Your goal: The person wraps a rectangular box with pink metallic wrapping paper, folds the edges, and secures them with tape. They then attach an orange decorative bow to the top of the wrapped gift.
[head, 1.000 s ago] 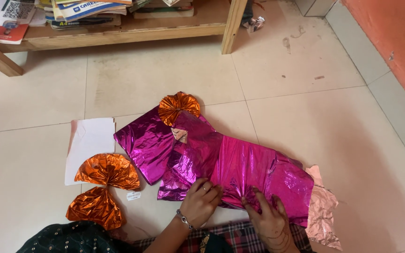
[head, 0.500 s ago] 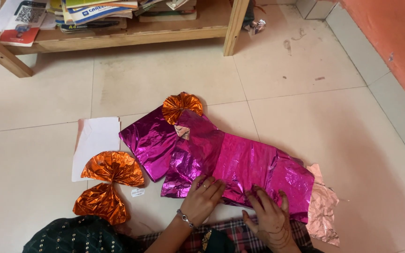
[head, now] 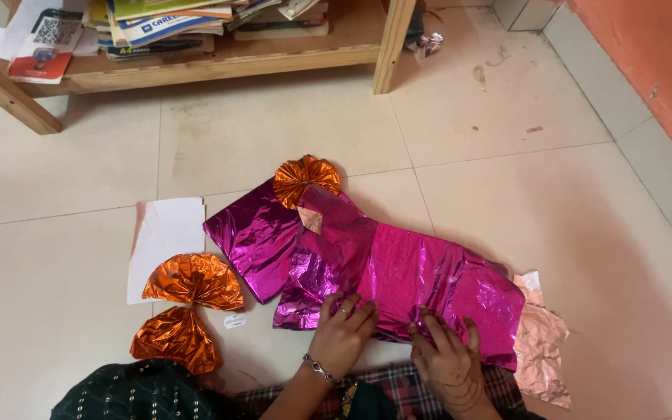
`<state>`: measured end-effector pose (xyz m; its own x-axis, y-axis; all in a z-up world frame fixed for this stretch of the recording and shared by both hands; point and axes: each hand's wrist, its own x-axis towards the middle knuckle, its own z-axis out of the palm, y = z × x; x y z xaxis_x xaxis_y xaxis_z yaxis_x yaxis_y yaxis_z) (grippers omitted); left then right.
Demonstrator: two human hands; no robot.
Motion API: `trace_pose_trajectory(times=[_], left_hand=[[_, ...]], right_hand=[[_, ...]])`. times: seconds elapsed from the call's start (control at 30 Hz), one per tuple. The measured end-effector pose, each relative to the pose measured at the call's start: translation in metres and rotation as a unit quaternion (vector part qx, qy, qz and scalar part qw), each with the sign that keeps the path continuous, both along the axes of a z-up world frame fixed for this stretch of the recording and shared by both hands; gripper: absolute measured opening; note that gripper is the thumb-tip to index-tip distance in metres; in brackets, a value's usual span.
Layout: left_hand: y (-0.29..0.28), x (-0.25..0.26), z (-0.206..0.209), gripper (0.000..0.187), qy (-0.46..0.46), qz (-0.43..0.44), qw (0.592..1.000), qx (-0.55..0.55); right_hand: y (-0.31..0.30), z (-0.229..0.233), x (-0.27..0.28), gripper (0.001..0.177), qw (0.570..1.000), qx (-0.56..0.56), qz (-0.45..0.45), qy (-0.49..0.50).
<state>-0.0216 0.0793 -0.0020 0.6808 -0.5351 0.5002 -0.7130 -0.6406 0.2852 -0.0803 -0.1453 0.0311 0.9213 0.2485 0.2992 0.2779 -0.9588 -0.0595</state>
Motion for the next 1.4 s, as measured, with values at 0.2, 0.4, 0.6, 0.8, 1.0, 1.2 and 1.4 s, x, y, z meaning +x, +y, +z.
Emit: trace_pose_trajectory(times=[0.2,0.4,0.6,0.8,1.0,1.2,1.4], left_hand=[[0.009,-0.013,0.008,0.049,0.091,0.016,0.993,-0.075],[0.011,-0.034,0.011,0.043,0.088,0.094,0.985,-0.114],[0.001,-0.031,0.005,0.039,0.062,0.082,0.992,-0.073],[-0.002,0.009,0.011,0.026,0.027,0.113,0.990,-0.074],[0.005,-0.018,0.004,0.028,0.237,0.230,0.924,-0.194],[-0.017,-0.034,-0.072,0.049,0.545,0.260,0.700,-0.382],[-0.035,-0.007,-0.104,0.087,0.587,0.226,0.478,-0.613]], right_hand=[[-0.008,0.015,-0.011,0.050,0.997,0.064,-0.048,-0.007],[-0.061,0.026,-0.002,0.059,0.961,0.236,-0.144,0.030],[-0.079,0.022,-0.001,0.083,0.974,0.156,-0.147,0.075],[-0.079,0.010,0.002,0.036,0.980,0.107,-0.155,0.070],[-0.074,0.007,0.009,0.032,0.968,0.167,-0.186,0.017],[-0.069,0.017,0.071,0.068,0.968,0.202,-0.150,-0.007],[-0.069,0.008,0.118,0.089,0.956,0.151,-0.223,0.113]])
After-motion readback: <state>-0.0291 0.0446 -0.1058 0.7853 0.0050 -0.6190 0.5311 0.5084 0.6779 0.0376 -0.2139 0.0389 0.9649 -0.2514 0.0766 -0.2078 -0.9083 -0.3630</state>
